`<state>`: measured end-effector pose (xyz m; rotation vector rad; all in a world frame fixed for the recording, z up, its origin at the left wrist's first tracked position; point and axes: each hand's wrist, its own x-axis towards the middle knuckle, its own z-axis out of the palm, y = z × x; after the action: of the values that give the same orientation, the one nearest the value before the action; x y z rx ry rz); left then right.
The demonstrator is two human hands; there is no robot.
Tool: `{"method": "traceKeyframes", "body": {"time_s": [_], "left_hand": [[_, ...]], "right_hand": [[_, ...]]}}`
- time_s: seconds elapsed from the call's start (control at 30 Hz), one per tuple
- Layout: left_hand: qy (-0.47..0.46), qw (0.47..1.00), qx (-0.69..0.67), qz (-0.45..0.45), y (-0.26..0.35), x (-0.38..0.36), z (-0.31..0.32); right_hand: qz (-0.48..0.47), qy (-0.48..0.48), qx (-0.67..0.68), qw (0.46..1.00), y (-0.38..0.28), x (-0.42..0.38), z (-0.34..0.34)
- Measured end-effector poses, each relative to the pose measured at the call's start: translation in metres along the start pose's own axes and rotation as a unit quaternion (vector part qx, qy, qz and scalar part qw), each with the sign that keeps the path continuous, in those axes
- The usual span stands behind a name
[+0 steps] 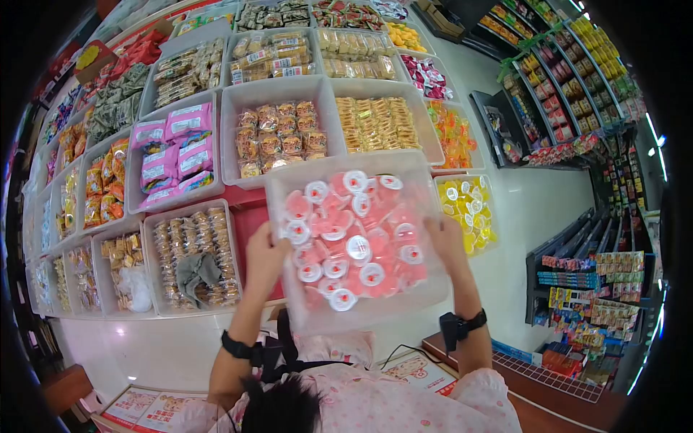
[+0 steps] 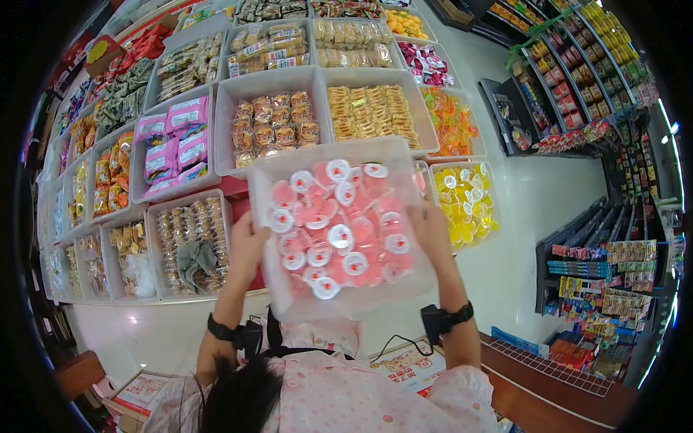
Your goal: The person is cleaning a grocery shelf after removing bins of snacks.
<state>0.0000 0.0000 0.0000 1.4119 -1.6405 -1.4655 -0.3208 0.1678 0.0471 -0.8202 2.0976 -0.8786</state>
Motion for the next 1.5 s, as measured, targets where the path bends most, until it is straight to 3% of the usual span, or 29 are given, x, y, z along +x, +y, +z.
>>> {"method": "traceKeyframes", "body": {"time_s": [0.07,0.17,0.27,0.5,0.53,0.6,0.7,1.3,1.5], "left_hand": [[0.008,0.996,0.085,0.015,0.003,-0.001,-0.016],[0.040,0.999,-0.007,0.014,-0.053,0.008,-0.037],[0.055,0.998,0.006,-0.012,-0.106,0.013,-0.057],[0.051,0.997,0.056,-0.027,-0.182,0.037,-0.049],[0.051,0.997,0.056,-0.027,-0.167,0.035,-0.048],[0.050,0.980,0.187,-0.049,-0.141,0.029,-0.044],[0.037,0.969,0.240,-0.041,-0.138,0.032,-0.040],[0.016,0.924,0.382,0.019,-0.124,0.045,-0.034],[0.000,0.880,0.473,0.044,-0.130,0.054,-0.031]], "right_hand": [[-0.059,0.105,-0.159,0.980,0.021,0.006,0.040],[-0.128,0.138,-0.100,0.977,0.040,0.012,0.101],[-0.081,0.069,-0.086,0.991,0.056,0.016,0.142],[-0.085,0.057,-0.157,0.982,0.082,0.034,0.155],[-0.081,0.051,-0.184,0.978,0.082,0.036,0.155],[-0.076,0.044,-0.211,0.974,0.085,0.039,0.153],[-0.105,0.047,-0.243,0.963,0.094,0.047,0.154],[-0.144,0.061,-0.376,0.914,0.084,0.059,0.168],[-0.129,0.003,-0.486,0.865,0.082,0.066,0.178]]}}
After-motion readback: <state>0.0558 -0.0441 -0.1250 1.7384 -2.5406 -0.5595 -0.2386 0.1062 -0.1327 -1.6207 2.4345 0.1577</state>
